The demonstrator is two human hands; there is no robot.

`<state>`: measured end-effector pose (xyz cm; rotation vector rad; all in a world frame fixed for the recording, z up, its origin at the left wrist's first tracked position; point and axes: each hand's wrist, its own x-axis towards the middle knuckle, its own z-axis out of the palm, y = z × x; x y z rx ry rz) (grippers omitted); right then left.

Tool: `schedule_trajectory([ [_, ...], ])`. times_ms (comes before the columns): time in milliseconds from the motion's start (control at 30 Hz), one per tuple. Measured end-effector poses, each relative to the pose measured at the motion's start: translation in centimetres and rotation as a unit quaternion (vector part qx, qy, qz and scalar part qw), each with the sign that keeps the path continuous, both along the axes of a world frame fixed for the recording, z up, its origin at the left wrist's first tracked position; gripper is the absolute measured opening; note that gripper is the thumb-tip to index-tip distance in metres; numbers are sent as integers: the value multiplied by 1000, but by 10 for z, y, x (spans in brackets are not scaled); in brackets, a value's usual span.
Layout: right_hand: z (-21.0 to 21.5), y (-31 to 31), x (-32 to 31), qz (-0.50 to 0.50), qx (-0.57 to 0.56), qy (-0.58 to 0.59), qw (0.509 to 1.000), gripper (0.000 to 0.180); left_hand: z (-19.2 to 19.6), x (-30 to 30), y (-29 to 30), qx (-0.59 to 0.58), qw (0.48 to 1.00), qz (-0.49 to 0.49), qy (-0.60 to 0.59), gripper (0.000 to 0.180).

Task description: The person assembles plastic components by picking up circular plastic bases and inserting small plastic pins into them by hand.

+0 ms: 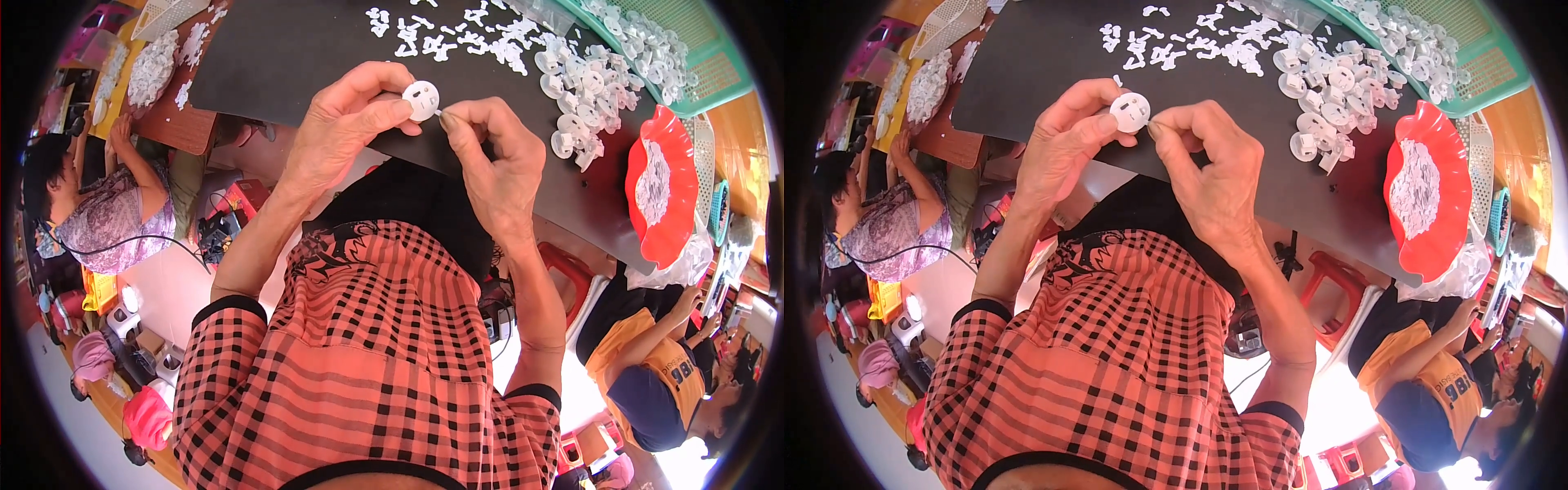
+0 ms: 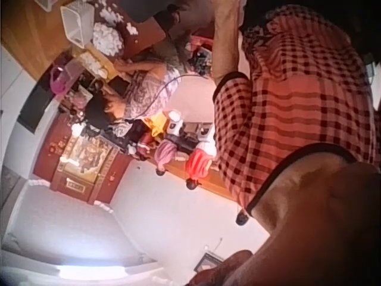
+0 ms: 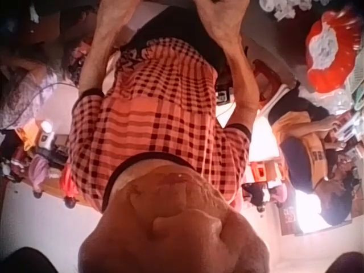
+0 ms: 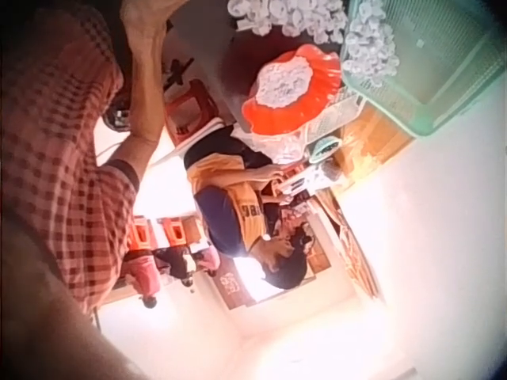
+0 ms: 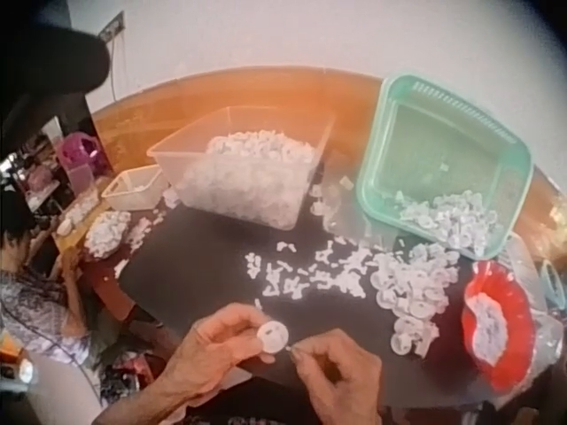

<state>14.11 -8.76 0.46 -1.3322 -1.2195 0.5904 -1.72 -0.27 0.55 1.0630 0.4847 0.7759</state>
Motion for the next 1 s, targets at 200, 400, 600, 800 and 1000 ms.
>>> schedule_trajectory([
  [200,5,7,-1,2,1,-67,998,4,4,1,-2,75,994,10,75,21],
  [400,7,8,-1,-1,16,-111,994,6,-5,6,0,136,990,20,46,21],
  [600,9,8,-2,-9,26,-156,987,7,-5,6,1,246,965,31,83,19],
  [800,3,10,-1,14,-7,1,1000,8,0,8,-1,115,992,28,47,17],
  [1000,3,10,-1,35,-22,88,995,6,-4,8,0,35,999,29,2,18],
])
